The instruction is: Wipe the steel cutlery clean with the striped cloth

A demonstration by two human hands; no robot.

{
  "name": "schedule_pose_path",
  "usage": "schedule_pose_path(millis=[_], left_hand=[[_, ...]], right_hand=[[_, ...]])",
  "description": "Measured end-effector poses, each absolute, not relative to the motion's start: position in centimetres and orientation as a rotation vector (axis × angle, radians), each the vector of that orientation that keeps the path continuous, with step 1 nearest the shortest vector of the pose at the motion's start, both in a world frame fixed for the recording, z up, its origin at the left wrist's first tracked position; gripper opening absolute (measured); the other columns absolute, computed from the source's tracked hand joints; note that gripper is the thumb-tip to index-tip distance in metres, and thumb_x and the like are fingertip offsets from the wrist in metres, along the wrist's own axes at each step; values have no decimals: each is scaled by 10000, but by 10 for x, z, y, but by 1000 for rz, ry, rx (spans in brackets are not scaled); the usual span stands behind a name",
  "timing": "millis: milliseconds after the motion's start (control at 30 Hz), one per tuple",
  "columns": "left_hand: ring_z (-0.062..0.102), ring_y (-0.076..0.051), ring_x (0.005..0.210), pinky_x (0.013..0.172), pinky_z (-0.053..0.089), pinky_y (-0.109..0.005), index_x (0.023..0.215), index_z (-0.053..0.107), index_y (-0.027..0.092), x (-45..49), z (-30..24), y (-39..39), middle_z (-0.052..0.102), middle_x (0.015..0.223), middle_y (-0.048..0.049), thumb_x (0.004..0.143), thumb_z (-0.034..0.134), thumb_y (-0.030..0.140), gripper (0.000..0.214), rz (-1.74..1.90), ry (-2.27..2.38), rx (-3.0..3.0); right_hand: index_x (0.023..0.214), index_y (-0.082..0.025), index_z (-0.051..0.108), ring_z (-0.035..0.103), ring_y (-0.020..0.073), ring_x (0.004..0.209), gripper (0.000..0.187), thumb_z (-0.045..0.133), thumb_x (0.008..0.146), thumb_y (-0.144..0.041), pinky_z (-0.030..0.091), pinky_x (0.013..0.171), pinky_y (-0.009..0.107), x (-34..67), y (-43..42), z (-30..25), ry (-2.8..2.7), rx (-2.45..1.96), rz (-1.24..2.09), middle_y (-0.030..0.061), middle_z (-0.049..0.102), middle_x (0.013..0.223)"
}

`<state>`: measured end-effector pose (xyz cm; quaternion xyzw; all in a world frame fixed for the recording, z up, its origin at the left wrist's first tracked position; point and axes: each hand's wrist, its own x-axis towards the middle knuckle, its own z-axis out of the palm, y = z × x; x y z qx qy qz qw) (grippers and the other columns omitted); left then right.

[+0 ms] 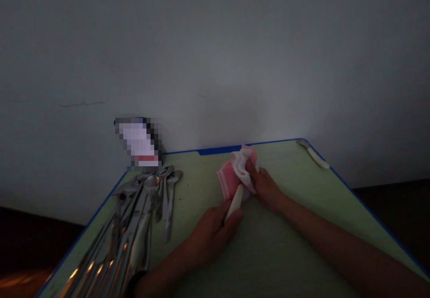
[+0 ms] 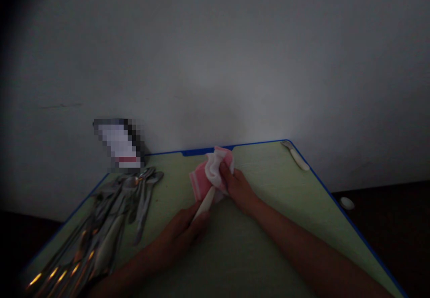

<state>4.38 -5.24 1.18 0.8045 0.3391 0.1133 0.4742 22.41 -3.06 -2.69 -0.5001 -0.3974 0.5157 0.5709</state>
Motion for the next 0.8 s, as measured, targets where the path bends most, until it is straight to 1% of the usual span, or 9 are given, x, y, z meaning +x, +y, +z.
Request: schedule_pose_path(millis=[100,233,400,533,667,733,800], left_hand=[[446,-102,560,565,356,-208,819,504,158,41,11,-52,485,613,36,935,291,389,335,298,780,1879],[464,-102,598,601,363,-206,830,487,165,39,15,-53,511,660,30,935,310,353,279,284,679,1879],[465,-102,562,595,360,-213,794,469,171,43,16,-54,511,615,36,942,274,376,319,227,747,1943],[456,-98,521,573,361,-210,792,457,173,46,12,-52,501,572,46,947,244,372,330,251,796,1923],[463,-98,530,558,358,-206,759,456,173,47,12,-52,505,582,41,940,266,389,340,262,830,1911],[460,-97,529,549,356,-204,732,457,172,47,12,-52,500,579,40,936,271,406,362,274,851,1896],[455,-97,525,539,351,-204,715,467,169,47,12,-52,492,573,39,930,280,420,379,270,855,1895]], right_hand=[[718,-171,603,461,121,546,442,462,762,-587,343,511,242,224,-30,-28,-902,-1177,1201,10,543,619],[725,-166,606,470,122,568,420,470,772,-561,366,550,247,223,-31,-25,-922,-1119,1211,14,559,635],[743,-157,609,485,123,569,388,537,736,-538,365,546,242,224,-30,-25,-965,-1127,1186,11,587,652],[846,-166,620,531,138,621,378,590,702,-514,401,592,251,226,-28,-24,-932,-1108,1253,29,640,763],[893,-164,613,542,138,634,368,633,685,-467,419,609,257,225,-27,-21,-833,-1002,1373,34,646,799],[874,-171,616,541,136,638,343,634,688,-459,418,616,256,224,-28,-20,-772,-940,1401,25,643,784],[821,-183,617,522,128,604,308,620,699,-466,402,579,246,223,-29,-18,-713,-923,1429,7,628,718]])
